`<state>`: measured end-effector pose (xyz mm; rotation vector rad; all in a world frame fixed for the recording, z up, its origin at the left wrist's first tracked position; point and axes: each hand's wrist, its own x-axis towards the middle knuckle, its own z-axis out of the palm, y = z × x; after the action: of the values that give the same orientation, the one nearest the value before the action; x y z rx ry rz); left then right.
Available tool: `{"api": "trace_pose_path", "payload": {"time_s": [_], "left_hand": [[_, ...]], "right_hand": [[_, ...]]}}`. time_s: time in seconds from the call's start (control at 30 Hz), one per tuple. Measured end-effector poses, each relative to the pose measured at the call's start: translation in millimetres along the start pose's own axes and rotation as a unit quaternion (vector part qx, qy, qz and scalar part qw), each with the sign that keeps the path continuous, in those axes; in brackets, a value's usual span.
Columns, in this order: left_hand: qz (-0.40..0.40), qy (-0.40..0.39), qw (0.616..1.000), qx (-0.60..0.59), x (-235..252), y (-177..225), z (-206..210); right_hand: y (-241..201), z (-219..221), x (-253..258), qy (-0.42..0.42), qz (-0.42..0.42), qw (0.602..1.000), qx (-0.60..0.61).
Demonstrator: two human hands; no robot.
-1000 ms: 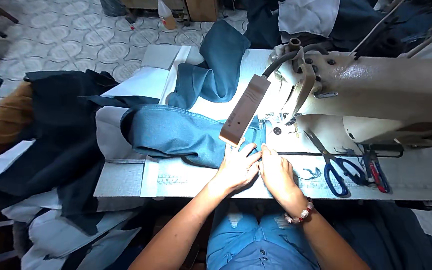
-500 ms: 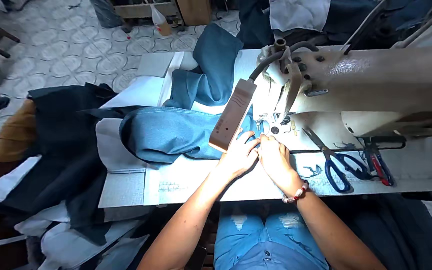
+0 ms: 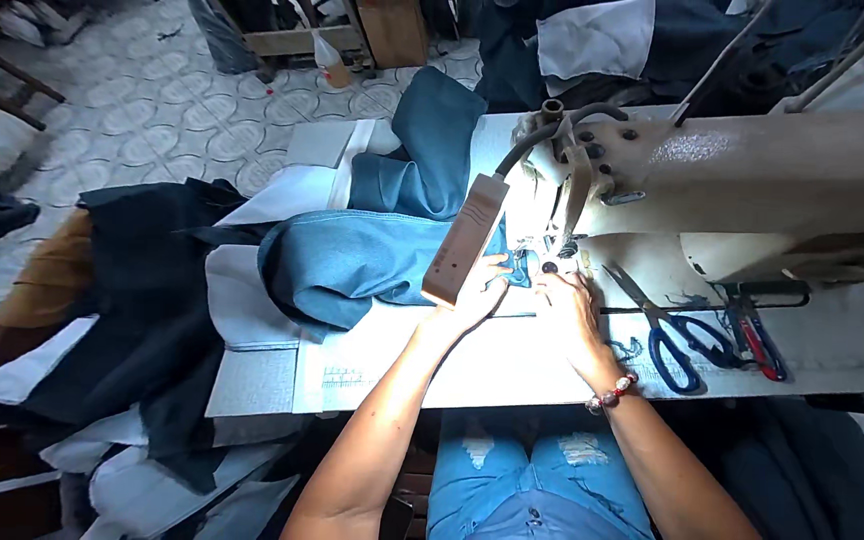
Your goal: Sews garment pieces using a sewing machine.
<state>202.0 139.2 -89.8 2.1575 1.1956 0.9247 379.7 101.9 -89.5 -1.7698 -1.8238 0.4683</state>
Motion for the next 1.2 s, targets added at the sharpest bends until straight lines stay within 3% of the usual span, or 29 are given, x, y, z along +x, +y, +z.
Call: {"api": "trace_pose_path", "payload": {"time_s": [0.13,0.27,0.33,0.43,0.53,0.6,0.67,0.73,0.77,0.83,0.9,1.0,1.1,1.2], "left_hand": [[0.066,0.001,0.981,0.185,-27.3,-3.5,-17.8],[-0.022,0.019,0.927,0.373,-73.9,-19.5,-76.3],[-0.07,0.051,0.925,0.37,-92.6,-35.3,-97.1],[-0.06,0.121,0.946,0.294,-101.0,-41.6,-102.0],[-0.035,0.182,0.946,0.266,-85.4,-18.3,-111.4],[-0.052,0.197,0.932,0.3,-74.4,-2.8,-112.8],[0.022,0.239,0.898,0.369,-69.1,0.8,-96.3],[0.159,0.189,0.897,0.366,-67.7,-4.7,-73.2],[0.182,0.125,0.909,0.353,-66.0,-8.1,-62.7],[0.15,0.022,0.942,0.298,-65.0,-15.7,-48.9],[0.109,0.036,0.969,0.22,-67.6,-21.9,-41.5],[0.08,0.079,0.983,0.144,-76.7,-16.0,-38.1],[0.074,0.057,0.979,0.183,-86.2,-5.8,-37.4],[0.082,0.069,0.967,0.233,-89.7,8.1,-26.4]], "right_hand": [[-8.5,6.3,7.2,0.0,0.016,1.0,0.023],[-3.6,12.9,13.8,0.021,-0.003,0.999,0.039],[-3.1,12.8,11.0,0.025,-0.038,0.998,0.052],[-10.3,8.0,13.5,0.007,-0.053,0.996,0.072],[-0.4,4.4,12.0,0.007,-0.064,0.974,0.217],[6.8,3.8,5.9,-0.002,-0.052,0.946,0.321],[-0.1,0.6,-0.5,-0.002,-0.005,0.933,0.359],[-10.9,-1.1,-3.0,0.026,0.019,0.942,0.335],[-16.3,-2.8,-4.4,0.04,0.026,0.944,0.327],[-18.4,-1.9,-9.0,0.046,0.007,0.937,0.347],[-9.9,-2.3,-11.1,-0.006,-0.052,0.943,0.33],[3.6,-4.4,-15.5,-0.052,-0.079,0.976,0.194],[6.4,-9.2,-40.0,-0.024,-0.064,0.983,0.17],[-3.4,-5.5,-70.3,0.031,-0.046,0.972,0.226]]}}
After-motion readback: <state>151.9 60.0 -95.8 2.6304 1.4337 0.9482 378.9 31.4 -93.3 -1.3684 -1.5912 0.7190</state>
